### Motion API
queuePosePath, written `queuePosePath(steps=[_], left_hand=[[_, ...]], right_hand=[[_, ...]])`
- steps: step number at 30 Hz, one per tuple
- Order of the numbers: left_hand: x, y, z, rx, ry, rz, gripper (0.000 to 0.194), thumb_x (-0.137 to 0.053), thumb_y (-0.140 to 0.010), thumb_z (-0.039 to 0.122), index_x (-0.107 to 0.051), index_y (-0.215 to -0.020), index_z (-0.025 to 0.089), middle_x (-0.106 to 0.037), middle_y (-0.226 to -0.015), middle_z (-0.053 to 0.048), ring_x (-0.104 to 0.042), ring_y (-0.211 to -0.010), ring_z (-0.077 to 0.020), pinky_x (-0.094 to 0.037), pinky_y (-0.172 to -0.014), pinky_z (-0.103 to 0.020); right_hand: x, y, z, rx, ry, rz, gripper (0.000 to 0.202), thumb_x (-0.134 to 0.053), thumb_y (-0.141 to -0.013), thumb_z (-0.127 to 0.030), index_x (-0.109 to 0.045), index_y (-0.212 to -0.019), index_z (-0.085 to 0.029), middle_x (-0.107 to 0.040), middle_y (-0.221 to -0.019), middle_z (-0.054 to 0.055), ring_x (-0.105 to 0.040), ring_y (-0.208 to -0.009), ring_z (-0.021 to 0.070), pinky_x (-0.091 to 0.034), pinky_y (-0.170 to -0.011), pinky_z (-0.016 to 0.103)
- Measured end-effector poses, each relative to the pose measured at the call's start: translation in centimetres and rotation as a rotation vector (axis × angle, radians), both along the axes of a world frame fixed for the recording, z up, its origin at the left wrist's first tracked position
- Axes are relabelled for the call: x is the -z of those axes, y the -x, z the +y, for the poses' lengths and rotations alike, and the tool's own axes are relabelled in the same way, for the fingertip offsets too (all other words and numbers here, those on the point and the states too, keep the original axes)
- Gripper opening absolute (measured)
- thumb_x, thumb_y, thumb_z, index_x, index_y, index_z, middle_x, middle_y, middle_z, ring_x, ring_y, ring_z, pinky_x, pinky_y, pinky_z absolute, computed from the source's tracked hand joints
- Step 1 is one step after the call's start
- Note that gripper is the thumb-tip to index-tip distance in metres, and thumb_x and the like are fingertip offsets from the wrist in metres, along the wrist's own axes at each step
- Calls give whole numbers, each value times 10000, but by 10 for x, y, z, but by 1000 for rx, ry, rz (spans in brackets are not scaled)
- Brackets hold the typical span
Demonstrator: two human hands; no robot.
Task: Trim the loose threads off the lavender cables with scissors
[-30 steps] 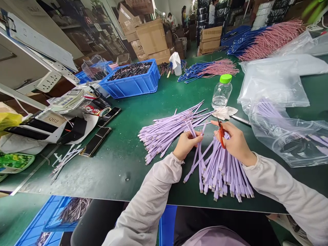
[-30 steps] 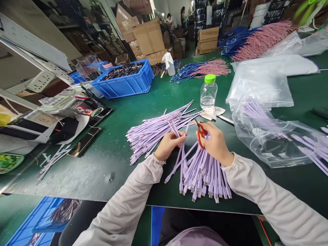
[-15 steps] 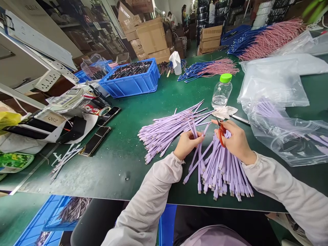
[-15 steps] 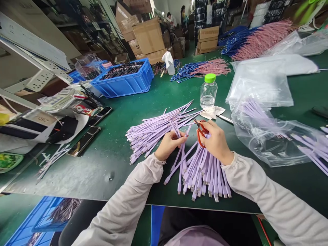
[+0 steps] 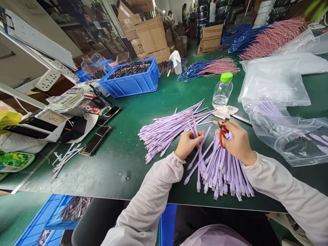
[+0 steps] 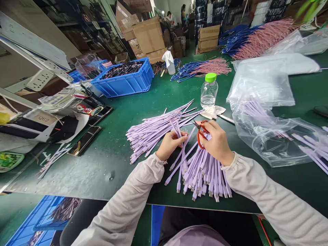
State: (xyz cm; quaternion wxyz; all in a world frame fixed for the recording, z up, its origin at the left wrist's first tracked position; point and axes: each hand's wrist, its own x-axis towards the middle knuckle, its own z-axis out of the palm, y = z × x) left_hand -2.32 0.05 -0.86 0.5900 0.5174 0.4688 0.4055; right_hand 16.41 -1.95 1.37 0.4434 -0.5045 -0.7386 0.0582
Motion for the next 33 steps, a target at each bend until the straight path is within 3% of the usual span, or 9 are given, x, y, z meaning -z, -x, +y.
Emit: queuePosePath(steps=[6, 16, 23, 30, 33], left_hand=[[-2, 1, 0, 53, -37, 27, 321, -731, -681, 340, -665, -864, 86, -611, -722, -28, -470, -500, -48, -404, -428, -162], [0, 1, -1, 64, -54, 22, 322, -724, -696, 358, -660, -865, 92, -629, -781, -47, -493, -522, -59, -443, -448, -178], [-5, -1, -2, 27, -19, -49, 303, -730, -682, 313, -638, -877, 101, -635, -772, -61, -608, -652, -136, -463, -466, -184], [-10, -1, -4, -19, -36, -82, 346, -695, -692, 237, -620, -1010, 124, -585, -715, -9, -577, -649, -113, -430, -441, -153], [-10, 0, -4, -12, -40, -102, 374, -709, -688, 264, -621, -1027, 134, -593, -769, -19, -600, -689, -126, -423, -443, -152]], right_hand=[[7, 1, 1, -244, 63, -68, 304, -526, -847, -189, -624, -1133, -217, -584, -953, 64, -597, -895, 205, -489, -807, 329], [7, 2, 1, -256, 73, -95, 299, -525, -842, -193, -628, -1120, -222, -595, -955, 63, -603, -893, 205, -498, -797, 334], [12, -1, 4, -101, 72, -122, 192, -524, -810, -166, -594, -987, -188, -594, -948, 73, -593, -906, 226, -487, -789, 343], [11, -9, 5, 47, 6, -571, 213, -506, -797, -96, -605, -973, -164, -568, -918, 88, -520, -866, 245, -421, -763, 350], [11, -11, 5, 76, -24, -657, 203, -511, -810, -108, -620, -971, -165, -565, -898, 86, -502, -832, 242, -392, -724, 347]])
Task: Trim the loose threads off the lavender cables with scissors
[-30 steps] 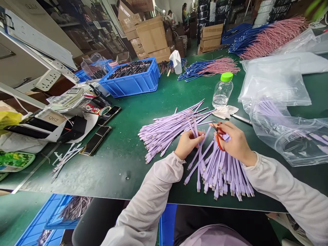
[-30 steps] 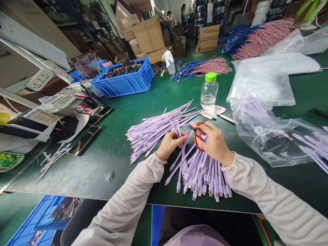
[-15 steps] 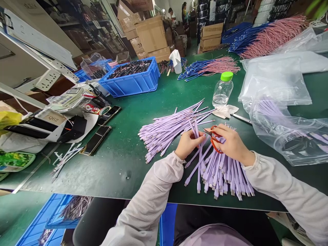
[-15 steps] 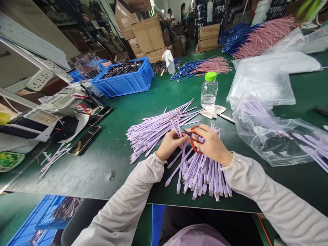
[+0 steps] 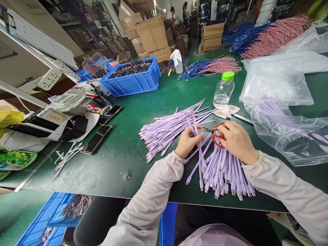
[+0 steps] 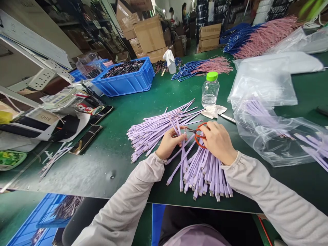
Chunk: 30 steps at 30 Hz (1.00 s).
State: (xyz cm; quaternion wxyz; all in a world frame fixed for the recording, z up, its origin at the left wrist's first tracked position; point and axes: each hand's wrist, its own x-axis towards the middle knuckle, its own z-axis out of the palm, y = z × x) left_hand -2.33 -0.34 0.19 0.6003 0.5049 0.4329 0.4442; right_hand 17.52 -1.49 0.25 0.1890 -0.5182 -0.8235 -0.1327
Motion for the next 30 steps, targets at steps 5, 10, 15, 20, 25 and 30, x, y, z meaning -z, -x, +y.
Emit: queuePosePath(steps=[5, 10, 15, 20, 25, 30], left_hand=[[-1, 1, 1, -4, 31, -24, 408, -740, -676, 302, -603, -1028, 148, -611, -808, -30, -648, -745, -172, -429, -451, -166], [-1, 2, 1, 7, 52, -66, 409, -740, -688, 287, -600, -1045, 148, -598, -788, -18, -647, -730, -159, -422, -445, -153], [-1, 2, 2, 16, 29, -56, 444, -734, -699, 278, -599, -1107, 164, -595, -787, -15, -653, -741, -163, -435, -443, -150], [-2, 2, 1, -4, -8, -49, 445, -738, -695, 272, -575, -1092, 156, -601, -734, -15, -659, -720, -179, -454, -429, -162], [2, 1, 2, -49, -28, -28, 411, -755, -673, 281, -538, -993, 141, -634, -719, -32, -655, -683, -183, -459, -414, -175], [5, 0, 3, -62, -47, 39, 384, -733, -693, 278, -560, -1005, 133, -649, -752, -45, -657, -674, -182, -466, -417, -187]], right_hand=[[1, -1, -1, 23, -15, -36, 204, -529, -828, -133, -626, -1001, -179, -560, -875, 75, -504, -827, 240, -363, -700, 342], [1, -1, -2, 47, 8, -42, 163, -575, -821, -165, -630, -974, -176, -563, -862, 69, -513, -824, 237, -362, -697, 334], [0, 0, -3, 65, 37, -13, 131, -569, -847, -189, -638, -958, -174, -566, -838, 69, -523, -821, 229, -362, -695, 325], [-1, 2, -5, 85, 51, 3, 132, -572, -846, -187, -646, -955, -167, -570, -840, 73, -530, -823, 231, -368, -693, 329], [2, 2, -4, 84, 46, 22, 150, -579, -833, -184, -647, -966, -167, -579, -845, 68, -539, -820, 226, -386, -700, 327], [3, 5, -4, 56, 94, 120, 176, -540, -834, -167, -646, -974, -170, -582, -877, 70, -549, -849, 234, -411, -735, 336]])
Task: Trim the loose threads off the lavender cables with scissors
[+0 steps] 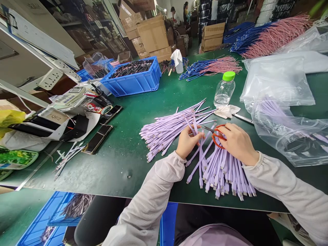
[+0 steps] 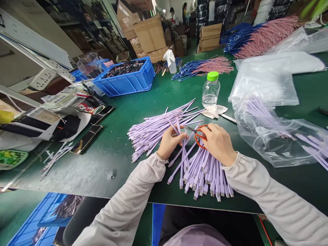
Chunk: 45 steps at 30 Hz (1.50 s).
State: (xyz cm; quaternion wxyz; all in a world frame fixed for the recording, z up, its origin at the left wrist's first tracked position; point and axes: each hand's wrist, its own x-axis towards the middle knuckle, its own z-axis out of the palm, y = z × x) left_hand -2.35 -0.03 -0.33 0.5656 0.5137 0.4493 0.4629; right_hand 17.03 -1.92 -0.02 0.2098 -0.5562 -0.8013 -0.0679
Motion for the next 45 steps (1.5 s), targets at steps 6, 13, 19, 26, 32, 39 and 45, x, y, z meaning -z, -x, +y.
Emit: queuePosePath(steps=[6, 13, 19, 26, 32, 39, 45], left_hand=[[-2, 1, 0, -4, 5, 15, 379, -716, -698, 249, -604, -1036, 117, -646, -695, -24, -597, -591, -128, -431, -420, -172], [2, 2, 3, 5, -18, 81, 360, -678, -724, 296, -673, -1020, 91, -625, -658, -18, -505, -501, -75, -373, -417, -166], [4, 2, 3, 6, -48, 117, 344, -657, -739, 298, -677, -1021, 100, -622, -702, -28, -527, -541, -85, -356, -418, -162], [3, 1, 2, -5, -50, 118, 320, -658, -738, 283, -675, -1003, 105, -603, -674, -15, -515, -526, -81, -364, -422, -163], [3, 1, 2, 3, -55, 95, 316, -663, -741, 289, -670, -1004, 115, -607, -692, -16, -520, -533, -79, -372, -428, -162], [1, 0, 1, 12, -62, 108, 336, -674, -743, 286, -665, -1033, 116, -611, -662, -2, -477, -480, -58, -390, -439, -166], [-1, 0, 0, 29, -23, 81, 408, -706, -727, 307, -651, -1082, 115, -633, -698, -14, -495, -488, -59, -425, -454, -170]], right_hand=[[-19, 10, -4, -208, 500, 709, 211, -580, -826, -332, -585, -991, -200, -558, -802, 13, -527, -693, 153, -443, -678, 290], [-33, 16, -14, -268, 1300, 1155, 256, -601, -782, -383, -491, -664, -185, -455, -493, -35, -463, -446, 118, -444, -480, 282], [-28, 18, -17, -248, 1385, 1263, 264, -616, -765, -377, -508, -643, -169, -467, -465, -34, -439, -400, 98, -443, -425, 260], [-30, 19, -18, -256, 1371, 1277, 252, -608, -782, -355, -501, -645, -172, -458, -460, -40, -430, -394, 93, -431, -411, 249], [-29, 20, -18, -227, 1353, 1285, 282, -611, -794, -360, -480, -624, -177, -457, -474, -39, -411, -392, 86, -422, -400, 248], [-28, 22, -19, -190, 1311, 1255, 284, -643, -772, -392, -490, -666, -179, -457, -461, -52, -413, -370, 87, -401, -379, 240], [-24, 21, -18, -198, 1231, 1166, 323, -629, -783, -437, -497, -648, -175, -450, -437, -55, -416, -342, 87, -371, -377, 239]])
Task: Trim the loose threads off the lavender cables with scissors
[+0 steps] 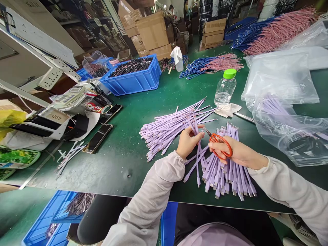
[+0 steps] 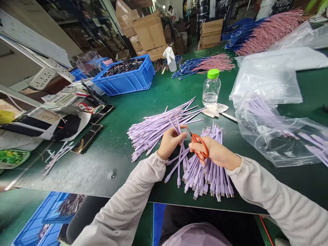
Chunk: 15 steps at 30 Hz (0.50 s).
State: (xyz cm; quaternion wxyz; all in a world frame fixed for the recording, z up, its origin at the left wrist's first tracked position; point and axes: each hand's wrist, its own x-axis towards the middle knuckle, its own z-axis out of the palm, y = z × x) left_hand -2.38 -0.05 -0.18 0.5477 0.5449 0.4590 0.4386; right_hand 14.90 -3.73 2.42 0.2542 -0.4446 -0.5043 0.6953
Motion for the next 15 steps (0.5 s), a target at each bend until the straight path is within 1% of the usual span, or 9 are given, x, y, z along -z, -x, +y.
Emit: queuePosePath(steps=[1, 3, 5, 6, 9, 12, 13, 15], left_hand=[[0, 0, 0, 3, 22, -21, 431, -710, -725, 322, -645, -1097, 113, -644, -740, -30, -533, -541, -79, -446, -465, -174], [-1, -1, 0, 10, 69, -80, 439, -693, -742, 363, -646, -1097, 109, -663, -901, -83, -600, -720, -135, -496, -505, -186], [-1, -1, 0, 20, 109, -131, 412, -663, -764, 402, -667, -1053, 109, -641, -1074, -114, -602, -864, -171, -524, -541, -191], [-1, -1, 0, 28, 122, -143, 402, -655, -767, 415, -678, -1027, 109, -631, -1110, -115, -594, -885, -171, -529, -551, -190], [0, -1, 0, 36, 138, -141, 391, -685, -736, 412, -696, -982, 108, -648, -1027, -96, -574, -821, -140, -533, -567, -189], [2, -2, 0, 44, 116, -118, 363, -698, -724, 382, -696, -954, 102, -659, -973, -90, -566, -753, -119, -535, -565, -196], [3, -3, 0, 46, 99, -104, 347, -694, -728, 372, -695, -942, 99, -663, -971, -92, -565, -735, -115, -533, -557, -197], [6, -3, -1, 51, 56, -64, 321, -678, -744, 361, -695, -924, 95, -671, -949, -93, -564, -683, -106, -523, -539, -198]], right_hand=[[0, 0, 1, 15, -22, -14, 326, -624, -788, -442, -495, -647, -177, -449, -437, -55, -421, -347, 88, -372, -388, 240], [-2, -1, 3, 82, -93, -75, 310, -615, -797, -443, -514, -672, -178, -456, -444, -53, -436, -372, 93, -381, -423, 243], [-4, -3, 6, 172, -206, -163, 267, -601, -809, -432, -562, -746, -176, -487, -486, -42, -476, -435, 106, -399, -473, 246], [-5, -4, 7, 215, -273, -207, 248, -589, -817, -424, -591, -800, -176, -504, -518, -34, -502, -482, 117, -411, -503, 250], [-4, -7, 10, 314, -470, -304, 256, -571, -830, -385, -641, -985, -193, -571, -688, 6, -542, -634, 146, -449, -607, 275], [-1, -10, 11, 369, -643, -348, 293, -581, -830, -338, -643, -1091, -220, -600, -910, 50, -538, -754, 162, -471, -723, 302], [0, -10, 11, 383, -697, -357, 303, -580, -833, -328, -642, -1111, -226, -589, -946, 56, -534, -777, 166, -474, -756, 309], [2, -11, 12, 400, -787, -381, 329, -566, -846, -321, -636, -1156, -233, -560, -931, 57, -532, -802, 175, -476, -803, 322]])
